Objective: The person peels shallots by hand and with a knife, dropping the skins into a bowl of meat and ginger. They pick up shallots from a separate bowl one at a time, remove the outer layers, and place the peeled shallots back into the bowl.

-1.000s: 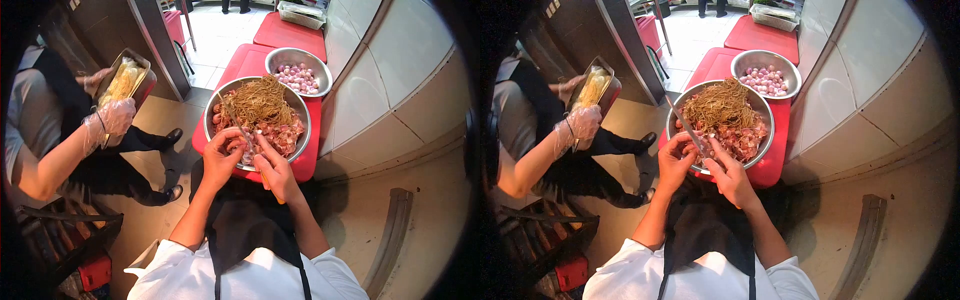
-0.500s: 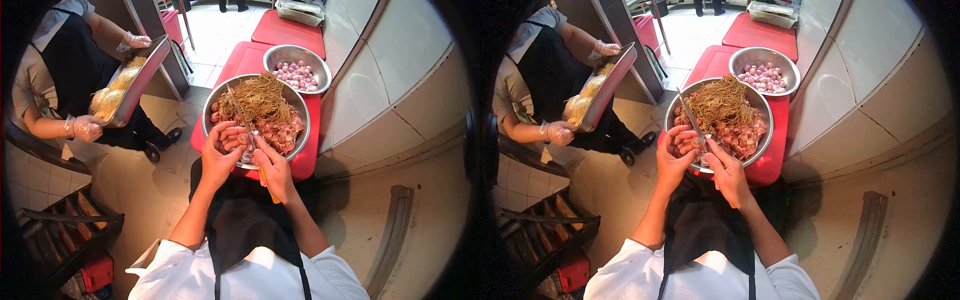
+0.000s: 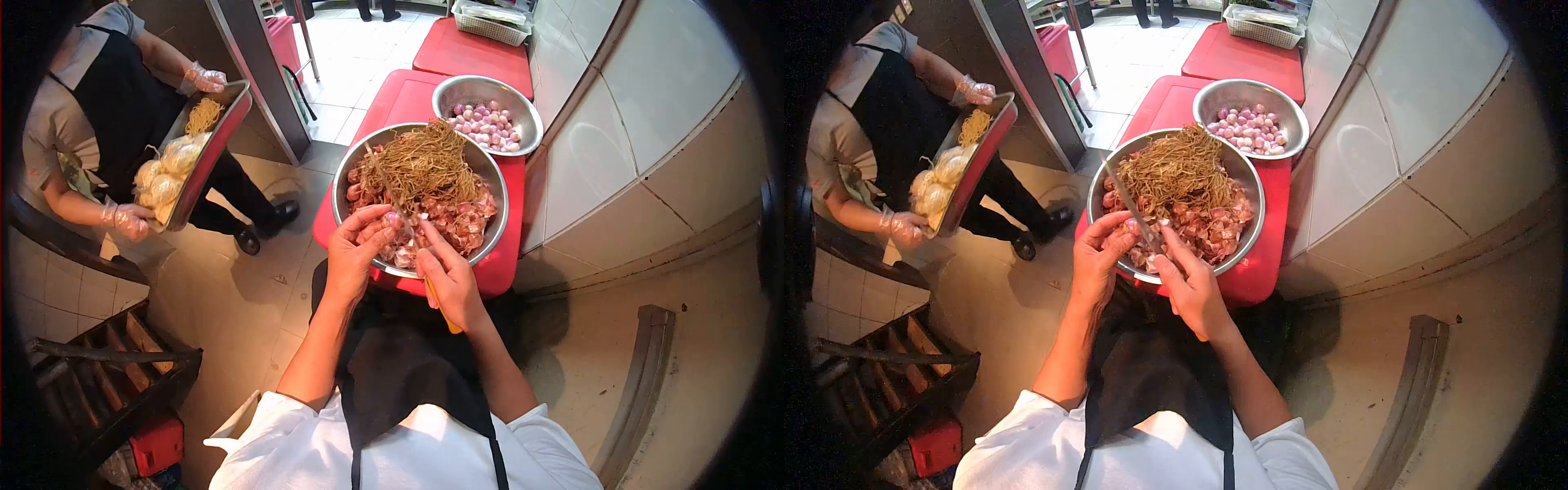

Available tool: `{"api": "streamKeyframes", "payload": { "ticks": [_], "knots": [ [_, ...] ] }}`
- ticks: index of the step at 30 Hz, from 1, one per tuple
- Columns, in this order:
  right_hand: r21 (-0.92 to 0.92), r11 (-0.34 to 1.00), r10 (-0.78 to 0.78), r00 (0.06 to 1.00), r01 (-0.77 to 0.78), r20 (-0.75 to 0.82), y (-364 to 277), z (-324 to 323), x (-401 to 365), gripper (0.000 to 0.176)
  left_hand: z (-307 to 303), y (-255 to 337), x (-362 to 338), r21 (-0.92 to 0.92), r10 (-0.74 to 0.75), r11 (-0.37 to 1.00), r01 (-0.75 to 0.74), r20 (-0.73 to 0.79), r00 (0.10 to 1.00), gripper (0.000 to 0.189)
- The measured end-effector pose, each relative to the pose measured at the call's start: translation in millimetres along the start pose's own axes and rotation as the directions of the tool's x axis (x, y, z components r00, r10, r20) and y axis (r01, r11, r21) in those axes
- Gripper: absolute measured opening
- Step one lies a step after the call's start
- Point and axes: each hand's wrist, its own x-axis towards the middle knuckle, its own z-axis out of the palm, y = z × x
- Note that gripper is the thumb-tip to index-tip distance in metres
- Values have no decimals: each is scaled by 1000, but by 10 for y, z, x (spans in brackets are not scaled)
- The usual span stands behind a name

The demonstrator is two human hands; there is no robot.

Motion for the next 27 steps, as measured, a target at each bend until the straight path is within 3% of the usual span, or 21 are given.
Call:
{"api": "streamKeyframes", "payload": {
  "ticks": [5,12,15,19,22,25,27],
  "knots": [
    [-191,967,-165,986,168,33,48,22,41,52,11,-12,-15,-28,18,999,-18,21,1000,32],
    [-185,968,-164,986,169,40,30,41,50,48,25,5,-21,-5,8,1000,-8,23,1000,32],
    [-151,978,-148,989,145,-8,98,33,90,48,49,23,-42,28,15,999,-16,39,999,31],
    [97,995,-5,1000,6,-8,27,2,56,48,94,31,-32,9,-17,1000,17,15,1000,28],
    [117,986,-114,993,118,-45,74,52,47,49,81,62,-15,4,-64,998,64,0,998,30],
    [-27,996,-79,996,80,37,-26,5,8,49,54,11,-14,-51,-38,998,39,22,999,30],
    [-170,972,-162,986,165,29,25,12,43,48,64,14,-20,-54,-21,998,22,22,1000,29]
  ]
}}
